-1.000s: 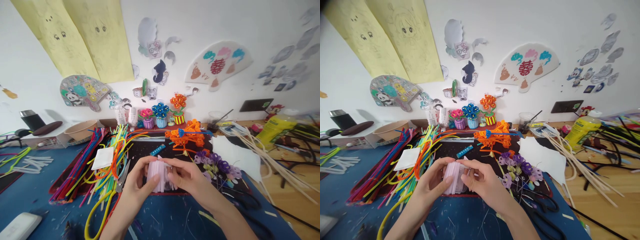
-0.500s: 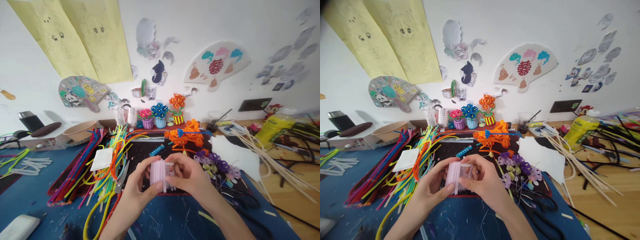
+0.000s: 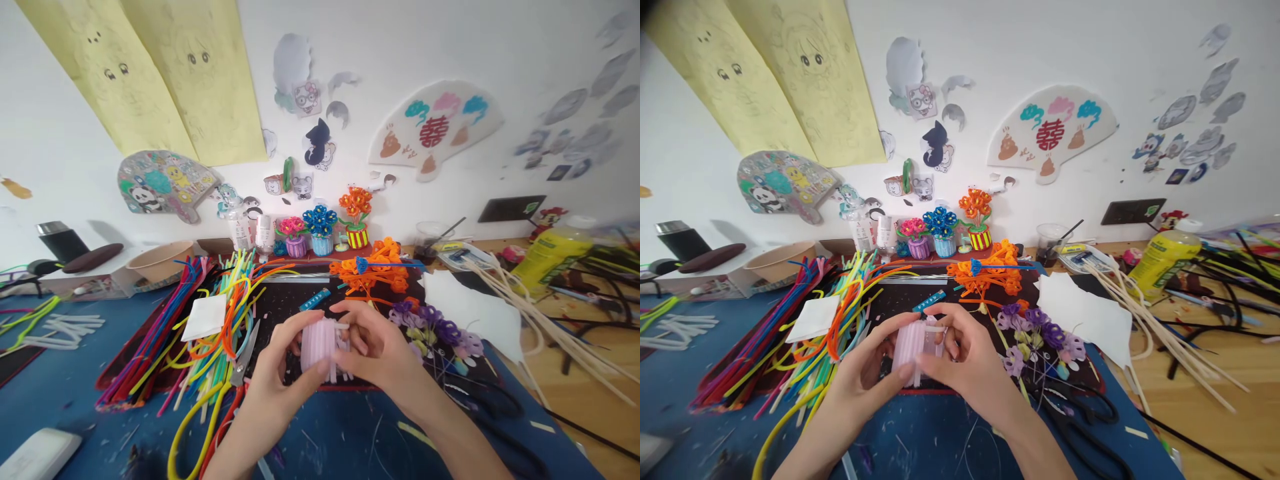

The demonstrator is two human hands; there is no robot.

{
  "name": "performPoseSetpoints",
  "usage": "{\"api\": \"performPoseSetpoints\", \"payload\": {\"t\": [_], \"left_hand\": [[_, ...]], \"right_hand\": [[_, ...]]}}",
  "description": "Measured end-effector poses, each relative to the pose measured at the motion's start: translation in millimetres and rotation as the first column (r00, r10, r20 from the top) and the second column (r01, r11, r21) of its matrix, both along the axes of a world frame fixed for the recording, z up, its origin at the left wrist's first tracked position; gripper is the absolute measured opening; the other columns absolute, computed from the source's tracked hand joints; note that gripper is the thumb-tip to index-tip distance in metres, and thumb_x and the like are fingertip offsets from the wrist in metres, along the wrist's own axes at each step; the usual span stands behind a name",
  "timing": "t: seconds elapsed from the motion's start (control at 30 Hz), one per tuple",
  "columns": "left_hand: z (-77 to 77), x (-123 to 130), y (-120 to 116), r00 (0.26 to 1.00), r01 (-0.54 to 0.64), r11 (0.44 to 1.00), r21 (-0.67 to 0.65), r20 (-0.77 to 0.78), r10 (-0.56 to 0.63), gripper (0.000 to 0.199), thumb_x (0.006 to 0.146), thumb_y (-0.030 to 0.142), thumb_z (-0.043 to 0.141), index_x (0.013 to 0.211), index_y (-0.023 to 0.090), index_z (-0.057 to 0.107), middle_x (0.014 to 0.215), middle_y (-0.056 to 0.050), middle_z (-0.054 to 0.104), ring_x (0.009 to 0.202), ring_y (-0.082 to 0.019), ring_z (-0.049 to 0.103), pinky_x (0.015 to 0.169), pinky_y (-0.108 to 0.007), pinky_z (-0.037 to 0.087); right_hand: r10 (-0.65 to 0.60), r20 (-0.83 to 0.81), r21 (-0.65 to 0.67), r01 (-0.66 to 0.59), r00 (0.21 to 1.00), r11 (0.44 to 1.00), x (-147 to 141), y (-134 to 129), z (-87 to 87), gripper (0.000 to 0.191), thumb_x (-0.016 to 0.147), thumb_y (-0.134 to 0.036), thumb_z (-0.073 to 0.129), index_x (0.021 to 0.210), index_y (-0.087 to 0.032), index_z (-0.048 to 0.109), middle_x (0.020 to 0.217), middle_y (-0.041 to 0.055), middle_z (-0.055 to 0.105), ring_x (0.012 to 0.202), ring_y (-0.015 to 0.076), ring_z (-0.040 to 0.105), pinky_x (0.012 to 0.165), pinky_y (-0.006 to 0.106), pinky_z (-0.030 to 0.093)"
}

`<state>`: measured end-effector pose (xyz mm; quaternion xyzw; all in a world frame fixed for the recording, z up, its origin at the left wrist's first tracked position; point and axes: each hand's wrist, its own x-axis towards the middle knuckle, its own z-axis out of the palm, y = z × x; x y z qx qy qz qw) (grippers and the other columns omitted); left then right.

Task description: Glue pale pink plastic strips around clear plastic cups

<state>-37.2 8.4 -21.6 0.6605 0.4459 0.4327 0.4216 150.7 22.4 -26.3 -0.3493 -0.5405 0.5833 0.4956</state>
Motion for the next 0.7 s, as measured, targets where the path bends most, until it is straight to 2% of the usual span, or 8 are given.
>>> {"api": "performPoseSetpoints", "payload": {"t": [0.07,0.13,0.23,0.33,0.57,0.7], "left_hand": [[-0.1,4.8,0.3,0.998,-0.065,0.998,0.006,-0.013,0.065,0.034,0.088,0.040,0.063,0.121,0.031,0.060,0.117,-0.004,0.064,0.100,-0.022,0.057,0.088,-0.037,0.042],[-0.2,10.5,0.8,0.992,-0.126,0.992,0.009,0.005,0.126,0.026,0.089,0.041,0.062,0.110,0.027,0.063,0.107,-0.004,0.066,0.094,-0.021,0.058,0.082,-0.034,0.043],[-0.1,16.8,1.0,0.984,-0.168,0.985,-0.031,0.061,0.170,0.023,0.086,0.042,0.065,0.101,0.024,0.063,0.095,-0.002,0.065,0.085,-0.018,0.057,0.074,-0.029,0.043],[-0.2,17.9,0.7,0.983,-0.158,0.985,-0.077,0.085,0.164,0.024,0.085,0.042,0.067,0.098,0.023,0.063,0.087,0.000,0.062,0.078,-0.016,0.053,0.068,-0.027,0.041],[-3.3,13.2,1.0,0.983,-0.104,0.988,-0.118,0.141,0.120,0.026,0.083,0.037,0.069,0.104,0.024,0.062,0.092,-0.001,0.060,0.084,-0.017,0.054,0.074,-0.028,0.042],[-1.7,12.0,0.4,0.986,-0.083,0.988,-0.132,0.135,0.101,0.031,0.081,0.033,0.070,0.110,0.024,0.062,0.104,-0.005,0.064,0.095,-0.021,0.056,0.084,-0.033,0.043]], "right_hand": [[-0.024,0.006,0.000,0.024,1.000,1.000,-2.2,1.6,-1.7,0.034,0.084,-0.035,0.072,0.116,-0.028,0.061,0.084,-0.0039,0.048,0.061,0.0079,0.039,0.057,0.022,0.033],[-0.046,0.009,0.000,0.046,0.999,0.999,-5.0,2.8,-3.7,0.029,0.086,-0.035,0.070,0.112,-0.026,0.062,0.084,-0.0031,0.052,0.062,0.0084,0.041,0.057,0.022,0.034],[-0.050,0.009,-0.004,0.050,0.999,0.999,-7.8,3.1,-5.9,0.030,0.082,-0.029,0.073,0.110,-0.026,0.062,0.083,-0.0037,0.052,0.066,0.0091,0.043,0.059,0.022,0.034],[-0.043,0.013,-0.019,0.043,0.999,0.999,-7.8,2.2,-6.1,0.034,0.080,-0.024,0.074,0.111,-0.027,0.062,0.083,-0.0049,0.050,0.063,0.0083,0.038,0.058,0.021,0.033],[0.006,-0.017,-0.048,-0.007,1.000,0.999,-6.5,-0.4,0.0,0.048,0.072,-0.015,0.077,0.113,-0.029,0.058,0.083,-0.0059,0.047,0.061,0.0075,0.035,0.053,0.020,0.030],[0.041,-0.047,-0.074,-0.045,0.998,0.996,-6.4,-1.1,3.0,0.055,0.069,-0.014,0.078,0.117,-0.029,0.055,0.086,-0.0052,0.046,0.059,0.0065,0.032,0.051,0.020,0.028]]}}
